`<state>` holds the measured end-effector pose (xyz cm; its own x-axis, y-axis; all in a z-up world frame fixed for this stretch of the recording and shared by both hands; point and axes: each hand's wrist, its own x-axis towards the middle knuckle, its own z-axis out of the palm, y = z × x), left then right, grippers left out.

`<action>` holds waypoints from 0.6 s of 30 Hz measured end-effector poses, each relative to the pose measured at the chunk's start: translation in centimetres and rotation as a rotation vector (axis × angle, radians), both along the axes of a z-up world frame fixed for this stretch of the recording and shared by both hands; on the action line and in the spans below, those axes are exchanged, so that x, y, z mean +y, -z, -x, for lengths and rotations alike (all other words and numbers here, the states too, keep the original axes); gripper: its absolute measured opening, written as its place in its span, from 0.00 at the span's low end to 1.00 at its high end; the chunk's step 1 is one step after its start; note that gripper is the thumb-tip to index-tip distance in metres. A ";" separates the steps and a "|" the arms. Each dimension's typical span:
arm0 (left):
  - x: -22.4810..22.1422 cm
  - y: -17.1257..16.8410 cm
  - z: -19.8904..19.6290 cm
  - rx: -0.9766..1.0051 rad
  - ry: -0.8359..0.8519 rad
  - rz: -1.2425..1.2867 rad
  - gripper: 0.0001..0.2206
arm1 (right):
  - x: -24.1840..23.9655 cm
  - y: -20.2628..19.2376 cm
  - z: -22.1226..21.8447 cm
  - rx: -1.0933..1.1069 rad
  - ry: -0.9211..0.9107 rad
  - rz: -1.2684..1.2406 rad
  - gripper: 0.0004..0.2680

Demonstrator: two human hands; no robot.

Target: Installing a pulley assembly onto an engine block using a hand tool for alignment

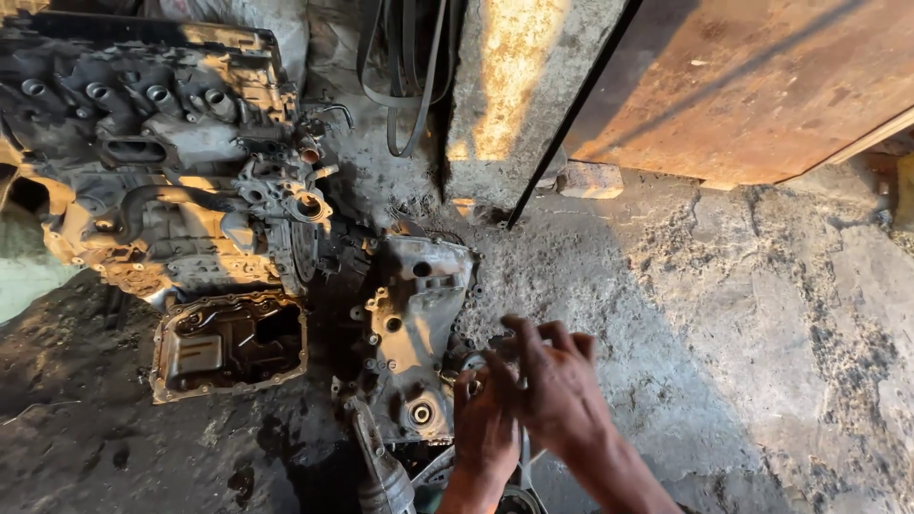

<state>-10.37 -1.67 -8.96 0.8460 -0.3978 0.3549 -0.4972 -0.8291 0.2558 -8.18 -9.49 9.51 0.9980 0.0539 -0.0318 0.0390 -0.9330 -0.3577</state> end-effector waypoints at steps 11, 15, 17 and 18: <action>0.7 1.2 -2.1 0.043 0.133 0.190 0.19 | 2.3 9.5 9.6 -0.138 0.480 0.272 0.23; 2.4 -4.5 -1.3 -0.360 0.078 -0.318 0.08 | 7.8 3.9 7.5 -0.164 0.471 0.075 0.15; 2.5 -7.3 -0.3 -0.680 0.081 -0.824 0.06 | 6.8 3.1 4.9 -0.098 0.292 0.033 0.15; 2.7 -8.7 0.0 -0.998 0.075 -1.338 0.08 | 6.4 2.7 3.5 -0.037 0.109 -0.014 0.18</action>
